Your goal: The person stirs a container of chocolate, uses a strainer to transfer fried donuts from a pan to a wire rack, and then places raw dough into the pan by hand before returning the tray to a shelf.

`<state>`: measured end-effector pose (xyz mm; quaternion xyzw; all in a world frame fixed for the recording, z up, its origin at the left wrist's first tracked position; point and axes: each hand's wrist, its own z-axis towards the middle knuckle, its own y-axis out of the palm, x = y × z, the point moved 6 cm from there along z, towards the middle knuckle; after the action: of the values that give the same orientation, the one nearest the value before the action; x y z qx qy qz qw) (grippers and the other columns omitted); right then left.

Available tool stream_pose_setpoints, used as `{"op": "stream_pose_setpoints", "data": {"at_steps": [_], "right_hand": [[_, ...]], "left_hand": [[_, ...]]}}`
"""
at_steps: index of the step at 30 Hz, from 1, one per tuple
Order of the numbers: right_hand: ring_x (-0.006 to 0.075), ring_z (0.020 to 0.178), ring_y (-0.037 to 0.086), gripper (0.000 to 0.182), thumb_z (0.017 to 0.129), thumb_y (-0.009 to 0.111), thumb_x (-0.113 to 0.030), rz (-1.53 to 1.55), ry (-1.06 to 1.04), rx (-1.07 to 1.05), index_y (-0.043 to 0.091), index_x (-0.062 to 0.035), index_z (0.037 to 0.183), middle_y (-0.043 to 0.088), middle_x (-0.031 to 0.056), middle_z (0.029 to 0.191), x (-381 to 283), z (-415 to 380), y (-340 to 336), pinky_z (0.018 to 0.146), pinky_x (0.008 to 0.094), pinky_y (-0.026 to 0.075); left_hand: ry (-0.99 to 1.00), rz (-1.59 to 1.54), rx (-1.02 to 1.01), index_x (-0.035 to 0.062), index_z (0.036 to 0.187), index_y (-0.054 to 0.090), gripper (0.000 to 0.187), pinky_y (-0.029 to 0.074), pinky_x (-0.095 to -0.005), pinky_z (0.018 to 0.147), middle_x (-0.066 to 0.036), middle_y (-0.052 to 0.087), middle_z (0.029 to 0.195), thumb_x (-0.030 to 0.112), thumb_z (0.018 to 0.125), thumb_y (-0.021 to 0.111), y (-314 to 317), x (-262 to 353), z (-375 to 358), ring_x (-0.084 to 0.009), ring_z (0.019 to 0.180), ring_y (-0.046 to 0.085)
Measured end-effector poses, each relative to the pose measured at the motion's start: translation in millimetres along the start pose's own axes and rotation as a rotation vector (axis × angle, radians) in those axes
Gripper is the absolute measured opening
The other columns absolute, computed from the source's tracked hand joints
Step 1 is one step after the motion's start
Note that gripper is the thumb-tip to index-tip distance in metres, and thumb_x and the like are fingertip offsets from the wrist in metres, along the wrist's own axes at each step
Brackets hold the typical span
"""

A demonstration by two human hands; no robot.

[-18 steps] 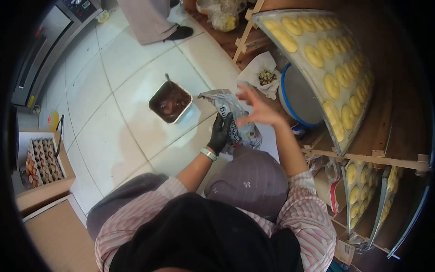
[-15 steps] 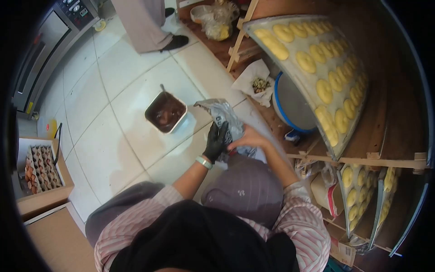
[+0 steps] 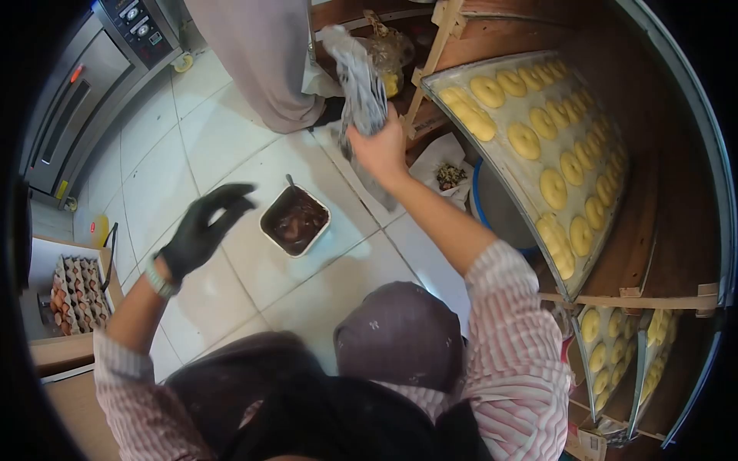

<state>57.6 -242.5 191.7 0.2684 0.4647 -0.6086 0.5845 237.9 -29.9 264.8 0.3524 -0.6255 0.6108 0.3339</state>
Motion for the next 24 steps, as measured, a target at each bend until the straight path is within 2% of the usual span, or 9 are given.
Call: {"op": "stream_pose_setpoints", "data": {"at_steps": [1, 4, 7, 9, 11, 15, 18, 21, 24], "right_hand": [[0.0349, 0.088, 0.061, 0.051, 0.065, 0.068, -0.016, -0.091, -0.021, 0.101, 0.049, 0.0065, 0.107, 0.062, 0.0242, 0.092, 8.3, 15.7, 11.3, 0.078, 0.0395, 0.047], [0.0417, 0.090, 0.057, 0.050, 0.064, 0.067, -0.014, -0.190, 0.059, 0.189, 0.046, 0.0048, 0.106, 0.060, 0.0261, 0.092, 28.9, 56.5, 41.6, 0.078, 0.0447, 0.046], [0.0414, 0.089, 0.054, 0.049, 0.062, 0.067, -0.012, -0.443, -0.080, 0.306, 0.045, 0.0020, 0.104, 0.057, 0.0230, 0.092, 31.9, 89.8, 55.8, 0.080, 0.0452, 0.043], [0.0377, 0.094, 0.052, 0.049, 0.060, 0.067, -0.010, -0.540, -0.184, 0.322, 0.046, -0.0012, 0.104, 0.055, 0.0191, 0.095, 27.6, 112.1, 54.6, 0.084, 0.0435, 0.040], [0.0346, 0.098, 0.050, 0.050, 0.060, 0.066, -0.008, -0.656, -0.195, 0.441, 0.046, -0.0033, 0.105, 0.053, 0.0164, 0.100, 36.2, 124.6, 50.9, 0.087, 0.0427, 0.037], [0.0327, 0.105, 0.048, 0.056, 0.064, 0.068, -0.010, -0.909, 0.104, 0.608, 0.041, -0.0037, 0.111, 0.050, 0.0138, 0.110, 139.4, 131.0, 32.9, 0.088, 0.0434, 0.037], [0.0322, 0.114, 0.043, 0.066, 0.069, 0.073, -0.030, -0.849, 0.420, 0.495, 0.036, -0.0032, 0.118, 0.046, 0.0157, 0.117, 168.4, 133.8, 16.6, 0.094, 0.0460, 0.035], [0.0315, 0.117, 0.041, 0.068, 0.071, 0.072, -0.031, -0.854, 0.488, 0.497, 0.035, -0.0020, 0.119, 0.044, 0.0159, 0.119, 173.7, 136.0, 17.4, 0.095, 0.0448, 0.034], [0.0319, 0.118, 0.039, 0.058, 0.072, 0.064, -0.012, -0.880, 0.505, 0.470, 0.033, -0.0001, 0.119, 0.041, 0.0193, 0.123, 169.1, 129.8, 20.8, 0.096, 0.0415, 0.032]], "left_hand": [[-0.045, 0.005, 0.065, -0.0025, 0.109, 0.056, 0.025, 0.046, -0.0293, 0.081, -0.014, 0.062, 0.103, 0.012, 0.089, 0.052, -16.7, 2.3, -21.8, -0.0173, 0.090, 0.059], [-0.105, 0.084, 0.258, -0.0043, 0.111, 0.054, 0.026, 0.045, -0.0292, 0.081, -0.014, 0.063, 0.095, 0.007, 0.088, 0.050, -56.8, -7.9, -82.4, -0.0170, 0.088, 0.058], [-0.194, 0.025, 0.473, -0.0058, 0.110, 0.054, 0.026, 0.043, -0.0299, 0.084, -0.013, 0.062, 0.093, 0.008, 0.090, 0.046, -79.3, -43.3, -136.8, -0.0180, 0.090, 0.057], [-0.288, -0.131, 0.644, -0.0043, 0.110, 0.055, 0.027, 0.041, -0.0295, 0.084, -0.010, 0.061, 0.092, 0.011, 0.093, 0.042, -84.6, -80.5, -165.5, -0.0167, 0.089, 0.055], [-0.384, -0.085, 0.682, -0.0035, 0.110, 0.056, 0.028, 0.041, -0.0293, 0.083, -0.009, 0.061, 0.092, 0.014, 0.094, 0.040, -83.6, -98.5, -182.2, -0.0160, 0.087, 0.055], [-0.445, -0.124, 0.660, -0.0028, 0.111, 0.056, 0.029, 0.041, -0.0287, 0.082, -0.009, 0.061, 0.092, 0.014, 0.094, 0.040, -77.3, -111.0, -194.1, -0.0151, 0.087, 0.055], [-0.444, -0.150, 0.678, -0.0022, 0.111, 0.056, 0.029, 0.041, -0.0283, 0.082, -0.009, 0.062, 0.091, 0.015, 0.094, 0.040, -77.0, -117.3, -192.4, -0.0149, 0.086, 0.055], [-0.420, -0.164, 0.668, -0.0018, 0.110, 0.056, 0.029, 0.041, -0.0283, 0.081, -0.008, 0.062, 0.090, 0.015, 0.094, 0.041, -74.5, -122.5, -181.9, -0.0147, 0.085, 0.055], [-0.401, -0.193, 0.652, -0.0016, 0.109, 0.057, 0.028, 0.041, -0.0280, 0.080, -0.008, 0.063, 0.089, 0.016, 0.094, 0.041, -71.6, -123.5, -166.1, -0.0145, 0.083, 0.055]]}}
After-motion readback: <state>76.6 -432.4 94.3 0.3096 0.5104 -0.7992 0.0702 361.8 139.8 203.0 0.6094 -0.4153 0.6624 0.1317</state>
